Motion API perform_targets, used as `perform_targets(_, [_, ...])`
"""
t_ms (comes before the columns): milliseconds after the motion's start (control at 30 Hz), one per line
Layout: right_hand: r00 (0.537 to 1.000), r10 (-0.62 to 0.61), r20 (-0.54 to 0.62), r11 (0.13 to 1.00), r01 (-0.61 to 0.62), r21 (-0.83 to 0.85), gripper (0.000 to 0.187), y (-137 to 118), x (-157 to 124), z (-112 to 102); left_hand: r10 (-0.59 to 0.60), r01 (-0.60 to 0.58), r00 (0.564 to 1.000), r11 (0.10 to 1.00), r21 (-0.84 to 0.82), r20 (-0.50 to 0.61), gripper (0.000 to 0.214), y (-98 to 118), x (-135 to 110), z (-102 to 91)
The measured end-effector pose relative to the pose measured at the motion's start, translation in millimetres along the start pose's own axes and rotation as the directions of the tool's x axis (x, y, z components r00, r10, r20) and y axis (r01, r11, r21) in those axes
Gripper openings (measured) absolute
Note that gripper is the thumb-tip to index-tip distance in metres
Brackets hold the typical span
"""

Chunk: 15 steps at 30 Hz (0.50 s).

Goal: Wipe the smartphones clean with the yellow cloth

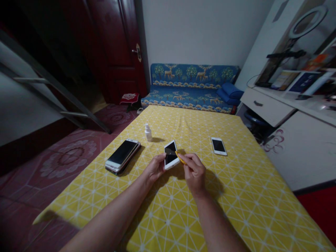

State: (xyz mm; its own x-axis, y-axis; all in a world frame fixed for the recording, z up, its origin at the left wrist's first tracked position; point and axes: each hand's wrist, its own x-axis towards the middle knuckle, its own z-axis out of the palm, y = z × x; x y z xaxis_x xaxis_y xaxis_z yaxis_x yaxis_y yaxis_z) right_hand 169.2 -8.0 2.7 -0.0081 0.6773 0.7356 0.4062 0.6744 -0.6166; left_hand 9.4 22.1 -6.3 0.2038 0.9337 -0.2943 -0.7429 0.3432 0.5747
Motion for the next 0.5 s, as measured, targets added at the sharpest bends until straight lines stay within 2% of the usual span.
perform_targets(233, [0.995, -0.094, -0.019, 0.987, 0.091, -0.133, 0.05, 1.1, -1.7, 3.8, 0.048, -0.052, 0.997, 0.996, -0.068, -0.067, 0.005, -0.5, 0.3, 4.2])
perform_targets(500, [0.985, -0.167, 0.028, 0.962, 0.169, -0.214, 0.055, 1.3, -1.4, 4.4, -0.016, 0.005, 0.996, 0.994, -0.112, -0.09, 0.012, 1.0, 0.5, 7.4])
